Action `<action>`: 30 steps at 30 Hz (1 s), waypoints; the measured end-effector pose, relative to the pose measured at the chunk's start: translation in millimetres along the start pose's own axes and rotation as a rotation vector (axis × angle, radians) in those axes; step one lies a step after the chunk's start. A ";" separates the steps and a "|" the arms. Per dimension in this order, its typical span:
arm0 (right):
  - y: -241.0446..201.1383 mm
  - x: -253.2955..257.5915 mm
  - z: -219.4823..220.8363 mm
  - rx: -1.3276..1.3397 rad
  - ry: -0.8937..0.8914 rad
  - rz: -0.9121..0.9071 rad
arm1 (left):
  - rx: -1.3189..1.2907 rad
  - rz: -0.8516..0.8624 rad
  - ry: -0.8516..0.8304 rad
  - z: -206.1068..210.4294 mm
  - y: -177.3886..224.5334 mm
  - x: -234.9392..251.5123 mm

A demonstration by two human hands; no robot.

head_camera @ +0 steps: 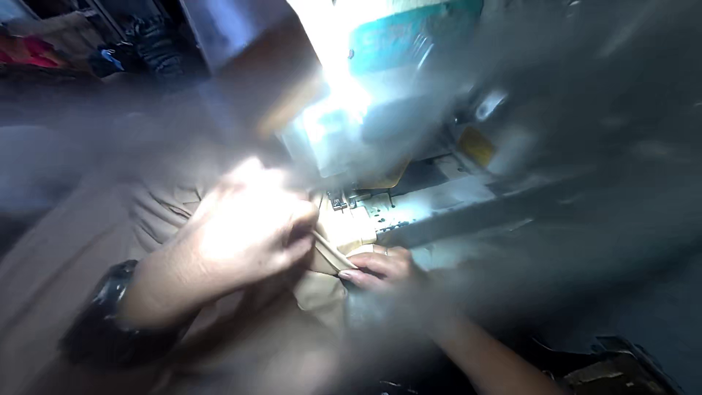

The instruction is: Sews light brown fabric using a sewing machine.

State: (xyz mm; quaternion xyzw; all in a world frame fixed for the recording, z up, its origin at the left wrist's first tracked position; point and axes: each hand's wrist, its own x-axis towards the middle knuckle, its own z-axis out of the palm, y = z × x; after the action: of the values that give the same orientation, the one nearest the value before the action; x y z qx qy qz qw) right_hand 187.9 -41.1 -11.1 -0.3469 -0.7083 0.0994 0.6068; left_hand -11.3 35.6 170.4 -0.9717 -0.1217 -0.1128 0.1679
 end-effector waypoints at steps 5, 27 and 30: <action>-1.3 1.1 0.6 0.015 0.020 -0.015 | 0.044 0.010 0.036 2.8 3.5 0.7; -10.8 8.2 -0.7 0.091 0.051 0.048 | 0.097 0.025 0.192 -16.9 22.6 -3.3; -20.2 11.1 -0.4 0.168 0.059 0.102 | 0.119 -0.026 0.215 -14.8 28.7 -10.0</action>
State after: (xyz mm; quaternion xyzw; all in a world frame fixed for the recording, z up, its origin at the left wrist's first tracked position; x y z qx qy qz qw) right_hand 180.6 -49.4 9.1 -0.3332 -0.6608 0.1787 0.6484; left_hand -15.5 2.2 172.8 -0.9407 -0.1220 -0.2110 0.2361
